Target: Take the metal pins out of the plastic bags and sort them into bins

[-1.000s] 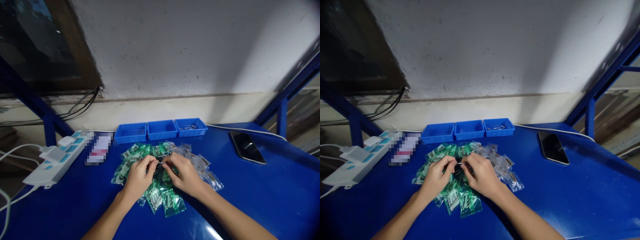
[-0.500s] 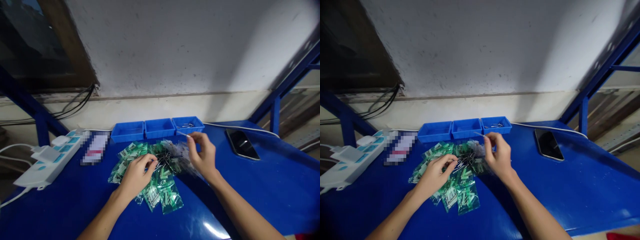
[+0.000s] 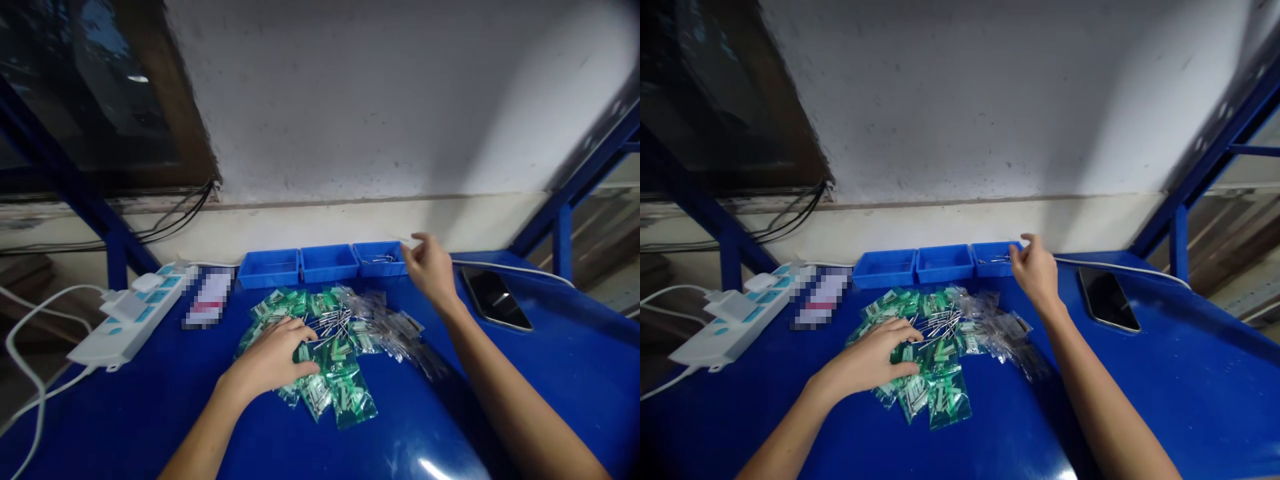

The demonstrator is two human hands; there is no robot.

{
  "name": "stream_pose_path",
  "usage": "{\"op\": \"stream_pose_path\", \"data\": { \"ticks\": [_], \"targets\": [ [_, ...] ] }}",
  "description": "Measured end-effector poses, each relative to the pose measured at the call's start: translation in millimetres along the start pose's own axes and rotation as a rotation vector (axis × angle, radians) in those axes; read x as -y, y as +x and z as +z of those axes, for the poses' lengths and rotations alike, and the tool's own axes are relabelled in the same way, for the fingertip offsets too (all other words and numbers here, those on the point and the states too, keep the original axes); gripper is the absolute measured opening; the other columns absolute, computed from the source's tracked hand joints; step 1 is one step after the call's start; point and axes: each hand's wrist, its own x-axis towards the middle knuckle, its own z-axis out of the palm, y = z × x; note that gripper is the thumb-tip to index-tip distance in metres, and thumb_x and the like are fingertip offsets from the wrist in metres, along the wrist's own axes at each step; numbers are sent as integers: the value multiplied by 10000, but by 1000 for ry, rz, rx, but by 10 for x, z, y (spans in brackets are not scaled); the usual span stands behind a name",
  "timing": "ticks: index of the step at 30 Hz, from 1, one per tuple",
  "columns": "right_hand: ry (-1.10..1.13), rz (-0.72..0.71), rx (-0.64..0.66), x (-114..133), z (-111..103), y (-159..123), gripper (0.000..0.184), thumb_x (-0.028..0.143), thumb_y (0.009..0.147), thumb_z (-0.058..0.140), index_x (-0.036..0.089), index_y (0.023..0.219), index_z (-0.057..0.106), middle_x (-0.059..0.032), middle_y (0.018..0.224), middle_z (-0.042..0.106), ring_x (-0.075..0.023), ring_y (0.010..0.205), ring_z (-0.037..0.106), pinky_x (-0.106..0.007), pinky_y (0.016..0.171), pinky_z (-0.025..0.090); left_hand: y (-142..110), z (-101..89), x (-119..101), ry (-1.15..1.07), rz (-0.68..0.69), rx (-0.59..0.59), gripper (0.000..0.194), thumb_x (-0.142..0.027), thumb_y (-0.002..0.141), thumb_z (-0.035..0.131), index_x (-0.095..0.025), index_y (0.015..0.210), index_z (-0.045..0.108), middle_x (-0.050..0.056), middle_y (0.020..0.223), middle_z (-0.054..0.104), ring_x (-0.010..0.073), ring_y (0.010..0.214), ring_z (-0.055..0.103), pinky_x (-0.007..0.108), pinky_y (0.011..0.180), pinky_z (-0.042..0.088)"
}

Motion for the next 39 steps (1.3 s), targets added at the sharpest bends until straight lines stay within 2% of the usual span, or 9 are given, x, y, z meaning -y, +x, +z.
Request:
{"op": "stream_pose_path", "data": {
  "ticks": [2, 6, 11, 15, 18, 26, 30, 33, 39],
  "targets": [
    [-72, 56, 148, -46, 64, -125, 274, 358, 821, 524, 159, 999, 589, 3, 568, 579, -169, 536, 559, -266, 531, 372, 13, -8, 5, -22, -23, 25, 313, -474, 788, 579, -298, 1045, 613, 63, 1131, 591, 304, 1144, 495, 395, 813, 466],
    [57, -34, 352, 95, 102, -437, 254, 359, 864, 455, 180, 934, 620, -23, 646, 634, -161, 563, 579, -257, 551, 399, 75, 52, -59, -52, 10, -12, 173, -376, 865, 490, -280, 920, 623, 37, 981, 617, 245, 981, 567, 341, 754, 462],
    [225, -171, 469, 461, 65, -609, 215, 296, 893, 434, 184, 916, 616, -45, 799, 660, -156, 669, 592, -256, 618, 420, 67, 69, -69, -53, 50, -67, 267, -461, 861, 471, -272, 986, 612, 48, 972, 594, 241, 959, 555, 309, 730, 442],
    [296, -226, 523, 690, 20, -705, 206, 293, 903, 438, 184, 927, 612, -30, 757, 633, -144, 645, 574, -261, 617, 418, 21, 27, 23, -84, 13, 43, 470, -558, 685, 642, -282, 1059, 571, 11, 843, 565, 197, 756, 566, 236, 577, 399],
    [351, -280, 600, 833, -18, -792, 192, 273, 912, 429, 187, 945, 597, -33, 803, 635, -149, 703, 585, -272, 656, 435, 26, 30, 89, -135, -11, 90, 428, -514, 695, 646, -261, 1032, 571, -13, 763, 542, 152, 621, 528, 209, 497, 343],
    [140, -606, 985, 858, -98, -846, 365, 382, 768, 653, 202, 1079, 588, -76, 940, 592, -230, 854, 547, -343, 681, 447, 82, 45, 62, -98, 33, -46, 163, -323, 851, 481, -234, 949, 577, 13, 828, 561, 165, 731, 545, 220, 558, 368],
    [83, -698, 956, 849, -72, -854, 112, 274, 799, 621, 174, 849, 615, -61, 838, 584, -203, 804, 528, -347, 721, 437, 91, 18, -54, -128, 35, -147, 212, -306, 895, 396, -235, 933, 592, 20, 862, 583, 153, 696, 552, 235, 576, 390],
    [81, -711, 862, 867, -37, -860, 78, 197, 851, 532, 168, 822, 598, -56, 803, 589, -186, 766, 525, -326, 701, 424, 106, 12, -125, -174, 26, -198, 266, -354, 905, 384, -217, 831, 599, 12, 788, 575, 143, 630, 530, 239, 547, 379],
    [156, -532, 547, 856, 7, -865, 177, 140, 897, 410, 163, 878, 584, -57, 760, 588, -171, 697, 526, -291, 618, 401, 97, -1, -165, -622, -131, -38, 510, -535, 907, 307, -166, 785, 638, -2, 618, 527, 100, 490, 466, 215, 472, 364]
  ]
}}
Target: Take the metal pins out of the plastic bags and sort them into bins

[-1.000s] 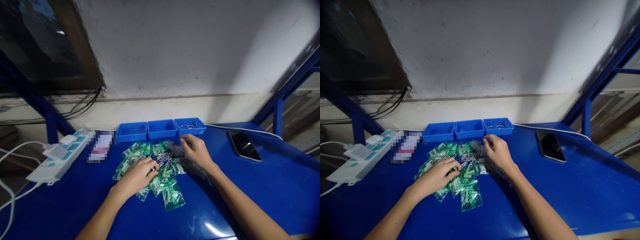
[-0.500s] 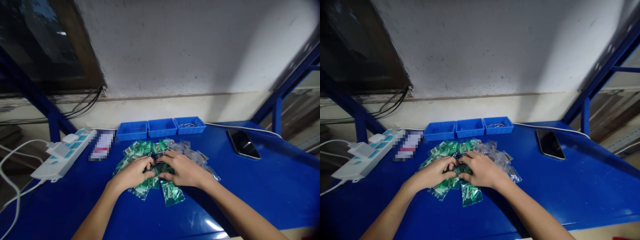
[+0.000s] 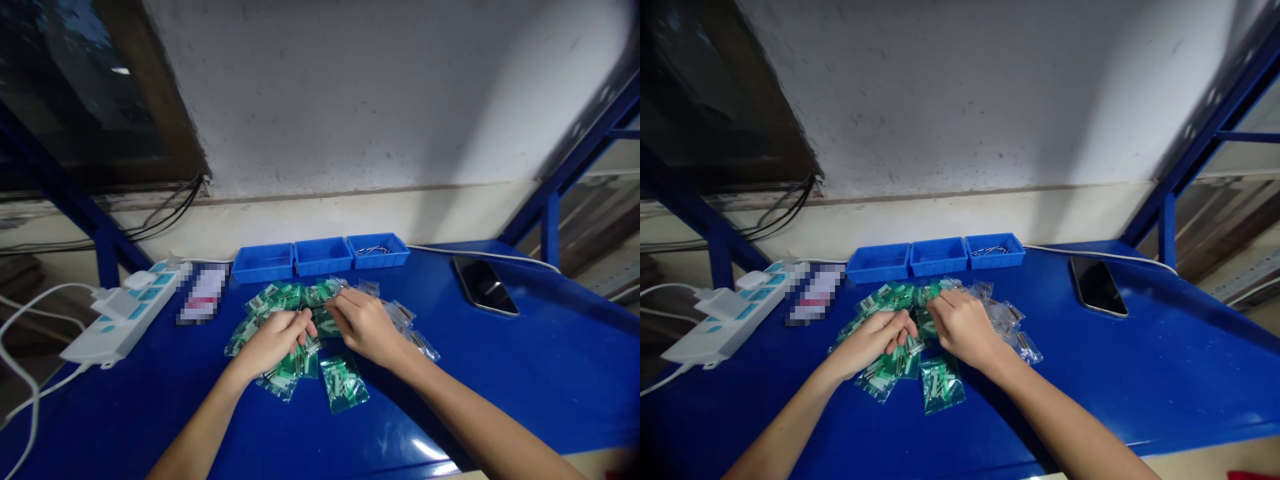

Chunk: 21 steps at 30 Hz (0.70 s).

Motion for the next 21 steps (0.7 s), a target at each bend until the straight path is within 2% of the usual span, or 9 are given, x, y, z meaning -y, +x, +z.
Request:
{"op": "stream_pose_path", "data": {
  "ticks": [3, 5, 8, 10, 12, 14, 16, 19, 21],
  "targets": [
    [85, 25, -195, 40, 6, -13, 173, 139, 905, 400, 156, 924, 571, -74, 794, 592, -174, 724, 531, -297, 643, 418, -19, 34, -30, -275, -122, 121, 579, -577, 899, 271, -146, 824, 650, 28, 648, 569, 84, 475, 462, 187, 404, 295],
    [134, -29, -264, 89, 18, -24, 167, 136, 902, 406, 166, 936, 566, -76, 810, 599, -173, 733, 530, -302, 653, 424, -9, 80, -39, -441, -180, 133, 543, -581, 882, 327, -136, 805, 628, 46, 677, 593, 85, 491, 488, 175, 389, 270],
    [153, -144, -260, 167, 53, -40, 177, 118, 888, 414, 172, 947, 573, -76, 830, 611, -176, 745, 527, -311, 651, 418, 45, 137, -10, -701, -184, 28, 354, -488, 827, 528, -141, 775, 573, 21, 661, 573, 88, 523, 522, 163, 414, 307],
    [121, -163, -206, 209, 79, -44, 173, 124, 882, 428, 168, 933, 588, -84, 854, 615, -187, 772, 519, -326, 666, 404, 84, 141, 30, -774, -145, -57, 230, -375, 789, 611, -152, 806, 559, 2, 668, 557, 92, 544, 533, 168, 434, 336],
    [103, -87, -146, 235, 94, -38, 154, 172, 883, 454, 168, 910, 605, -90, 870, 618, -205, 814, 513, -345, 697, 388, 105, 121, 70, -642, -52, -159, 159, -308, 798, 604, -160, 844, 564, 1, 693, 556, 103, 577, 544, 184, 465, 368],
    [170, 90, -94, 243, 89, -18, 172, 263, 894, 470, 171, 887, 615, -82, 862, 626, -213, 832, 522, -352, 724, 382, 103, 100, 99, -326, 108, -286, 130, -286, 833, 560, -172, 891, 585, 18, 762, 582, 127, 649, 567, 212, 526, 412],
    [336, 315, -39, 232, 68, 11, 282, 376, 912, 432, 173, 835, 612, -58, 798, 628, -195, 772, 544, -328, 693, 388, 86, 100, 111, 30, 298, -381, 156, -257, 862, 517, -194, 974, 605, 43, 880, 605, 162, 778, 589, 254, 641, 455],
    [596, 573, 20, 197, 46, 45, 429, 481, 915, 351, 171, 713, 567, -14, 652, 576, -148, 612, 520, -272, 575, 367, 62, 154, 100, 357, 517, -412, 243, -203, 880, 475, -221, 1087, 600, 69, 1031, 582, 198, 951, 565, 309, 794, 463],
    [673, 627, -6, 172, 58, 53, 408, 486, 896, 383, 174, 679, 532, 19, 576, 503, -124, 541, 470, -248, 517, 332, 60, 195, 77, 430, 575, -400, 273, -195, 888, 464, -232, 1129, 587, 75, 1055, 562, 204, 1004, 544, 320, 833, 462]
  ]
}}
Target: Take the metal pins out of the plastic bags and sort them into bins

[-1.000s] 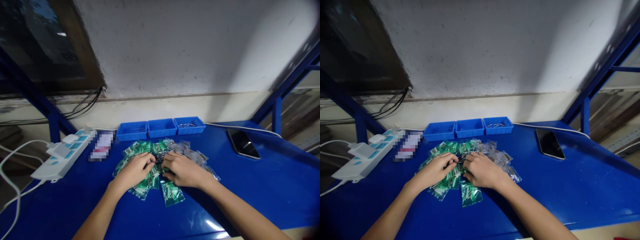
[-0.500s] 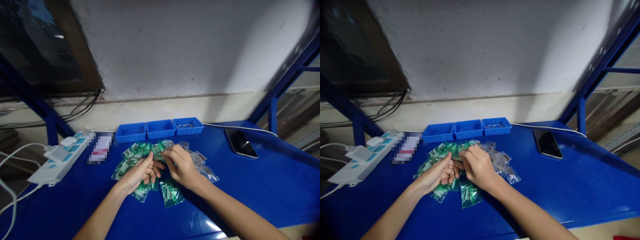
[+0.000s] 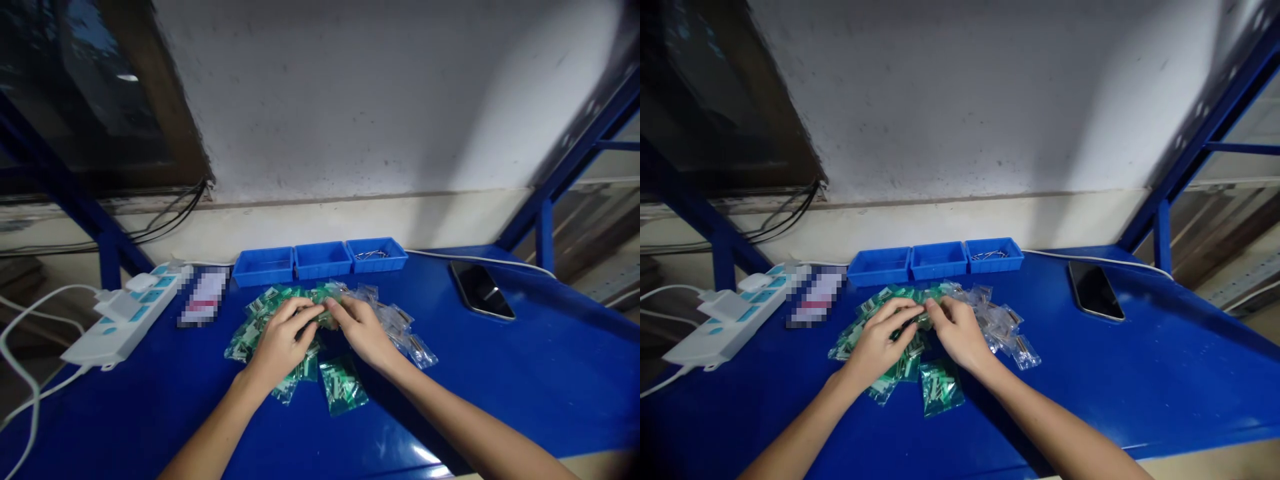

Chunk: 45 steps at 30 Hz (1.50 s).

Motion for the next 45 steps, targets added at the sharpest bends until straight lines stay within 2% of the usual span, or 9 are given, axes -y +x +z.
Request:
{"op": "stream_pose_path", "data": {
  "ticks": [3, 6, 11, 16, 26, 31, 36, 40, 45],
  "targets": [
    [66, -35, -39, -45, 10, 28, 325, 446, 865, 453, 176, 702, 532, 39, 556, 457, -113, 508, 453, -233, 488, 325, 29, -44, -2, 17, -37, 22, 250, -232, 903, 446, -241, 1107, 591, 73, 1059, 556, 206, 1028, 532, 330, 857, 464],
    [199, -36, -68, -75, -25, 70, 294, 437, 845, 481, 164, 852, 590, -2, 680, 569, -142, 576, 557, -250, 532, 406, 31, -256, 159, 142, -178, 45, 235, -334, 901, 441, -243, 1024, 619, 66, 1046, 579, 238, 1035, 529, 402, 909, 433],
    [253, -77, -195, -142, -212, 191, 339, 448, 815, 533, 151, 943, 635, -48, 799, 652, -173, 708, 603, -279, 647, 447, -158, -592, 630, 385, -506, 216, 605, -610, 789, 475, -301, 1309, 459, 113, 1397, 389, 409, 1298, 283, 585, 956, 326],
    [308, -29, -270, -260, -306, 281, 363, 472, 797, 554, 152, 939, 652, -49, 824, 655, -172, 734, 590, -274, 657, 439, -215, -310, 709, 360, -471, 343, 728, -662, 799, 404, -341, 1429, 231, 79, 1525, 172, 386, 1379, 119, 624, 1030, 175],
    [134, -67, -246, -384, -237, 314, 348, 446, 794, 510, 148, 904, 653, -65, 824, 639, -193, 753, 577, -300, 659, 449, -55, 184, 309, 292, -468, 304, 708, -669, 804, 389, -321, 1410, 270, 116, 1503, 218, 368, 1373, 155, 657, 1028, 86],
    [97, -94, -243, -394, -180, 291, 262, 365, 780, 523, 164, 897, 643, -64, 889, 597, -180, 762, 579, -289, 647, 474, 90, 230, 158, 239, -411, 161, 640, -545, 779, 542, -281, 1341, 387, 114, 1469, 259, 361, 1359, 170, 619, 1031, 162],
    [-40, -260, -278, -329, -178, 211, 176, 194, 811, 473, 179, 912, 615, -60, 899, 594, -184, 823, 581, -304, 694, 490, 244, 81, 80, -106, -327, 15, 328, -440, 881, 450, -225, 1077, 601, 88, 1125, 573, 256, 1079, 514, 422, 911, 399],
    [-244, -597, -206, -286, -143, 111, 341, 45, 770, 441, 207, 1029, 594, -87, 997, 579, -217, 993, 548, -381, 847, 475, 199, 81, -4, -533, -528, -24, 384, -485, 872, 461, -171, 1035, 611, 37, 746, 595, 171, 672, 571, 282, 613, 443],
    [-394, -814, -127, -258, -88, 44, 449, -11, 770, 415, 213, 1139, 538, -109, 1055, 541, -256, 1171, 446, -453, 935, 446, 102, 52, -55, -1072, -683, -145, 408, -496, 819, 538, -152, 1025, 614, 79, 879, 640, 183, 755, 609, 279, 633, 475]
  ]
}}
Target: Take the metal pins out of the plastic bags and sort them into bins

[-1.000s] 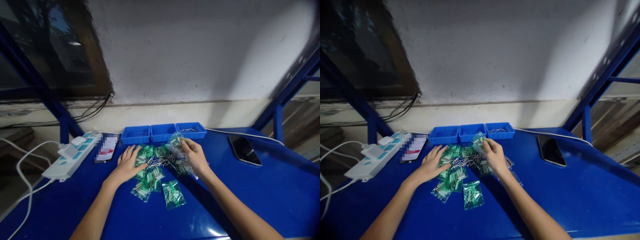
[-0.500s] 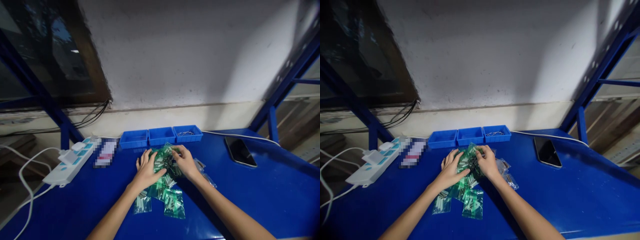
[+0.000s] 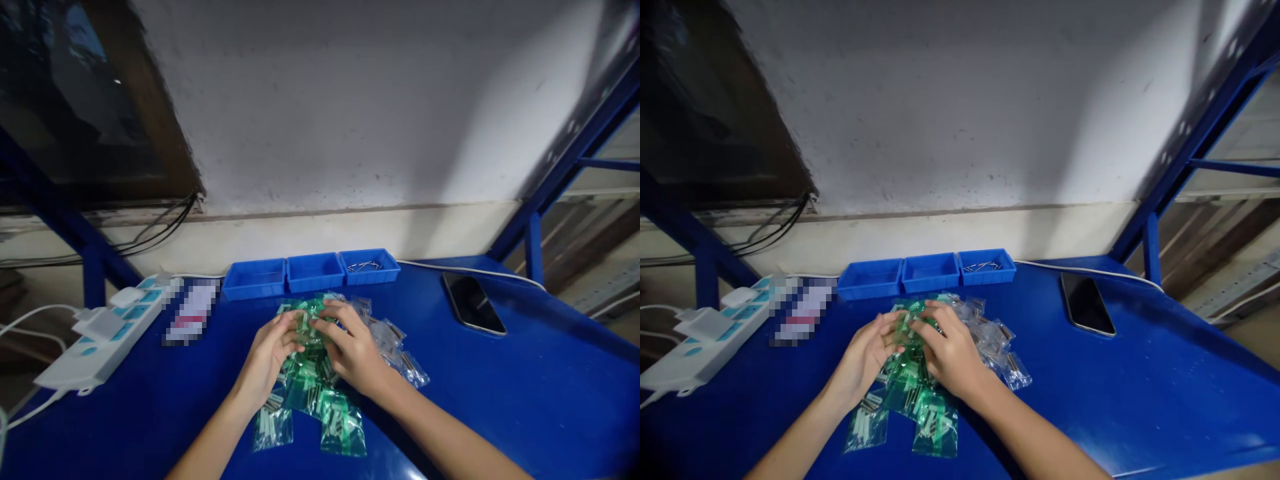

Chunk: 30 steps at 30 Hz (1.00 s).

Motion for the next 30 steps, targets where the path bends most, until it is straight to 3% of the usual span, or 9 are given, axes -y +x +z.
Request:
{"op": "stream_pose_path", "data": {
  "ticks": [5, 9, 15, 18, 20, 23, 26, 28, 30],
  "targets": [
    [58, 62, 89, 10, 18, -12, 477, -9, 783, 400, 230, 1182, 508, -112, 1121, 478, -250, 1184, 429, -456, 928, 453, 37, -40, -22, 187, 62, -105, 289, -336, 754, 671, -163, 975, 601, 27, 787, 651, 144, 715, 603, 236, 647, 452],
    [62, 172, 116, 5, 11, 1, 428, 19, 806, 399, 227, 1162, 517, -126, 1164, 429, -247, 1129, 452, -412, 859, 478, 74, -81, 38, 322, 218, -211, 277, -303, 780, 636, -183, 1000, 519, 1, 753, 635, 137, 698, 601, 228, 638, 439],
    [177, 353, -88, 45, -18, 49, 163, 89, 864, 383, 195, 875, 506, -60, 847, 527, -175, 795, 535, -300, 704, 454, 62, -153, 78, 503, 419, -314, 102, -254, 806, 583, -187, 802, 506, -9, 722, 589, 126, 678, 571, 208, 618, 421],
    [240, 389, -48, 112, -19, 56, 125, 135, 873, 395, 196, 860, 503, -45, 804, 532, -160, 732, 531, -277, 662, 434, 51, -169, 85, 574, 442, -318, 83, -251, 815, 562, -181, 776, 536, 0, 737, 600, 122, 632, 561, 209, 580, 421],
    [362, 495, 24, 179, -11, 61, 19, 199, 850, 480, 200, 838, 494, -25, 764, 536, -153, 687, 532, -274, 635, 431, 40, -164, 84, 599, 483, -326, 64, -238, 817, 554, -182, 788, 547, 15, 783, 626, 135, 662, 587, 223, 603, 442],
    [785, 770, 133, 278, 1, 79, 254, 341, 773, 631, 204, 919, 475, 0, 723, 562, -152, 643, 564, -263, 573, 439, 3, -124, 56, 668, 628, -239, 66, -161, 814, 530, -186, 753, 539, 43, 874, 654, 170, 802, 620, 265, 705, 472],
    [1150, 969, 140, 319, 2, 106, 298, 467, 818, 556, 180, 890, 520, -26, 705, 597, -160, 642, 601, -263, 556, 450, -63, -57, 13, 789, 790, -62, 137, -84, 782, 518, -195, 702, 527, 41, 850, 668, 189, 855, 594, 319, 785, 460],
    [1189, 1032, 70, 302, 0, 120, 297, 470, 816, 557, 174, 794, 541, -23, 670, 586, -150, 605, 589, -254, 534, 444, -111, -18, -6, 845, 819, 52, 130, -84, 772, 509, -199, 713, 517, 48, 874, 671, 202, 878, 567, 354, 814, 446],
    [1093, 1046, -31, 259, -1, 129, 273, 442, 774, 617, 183, 754, 534, 4, 640, 555, -134, 558, 554, -239, 496, 430, -150, 1, -12, 860, 794, 123, 93, -123, 783, 489, -201, 733, 495, 65, 924, 662, 218, 898, 543, 381, 822, 435]
  ]
}}
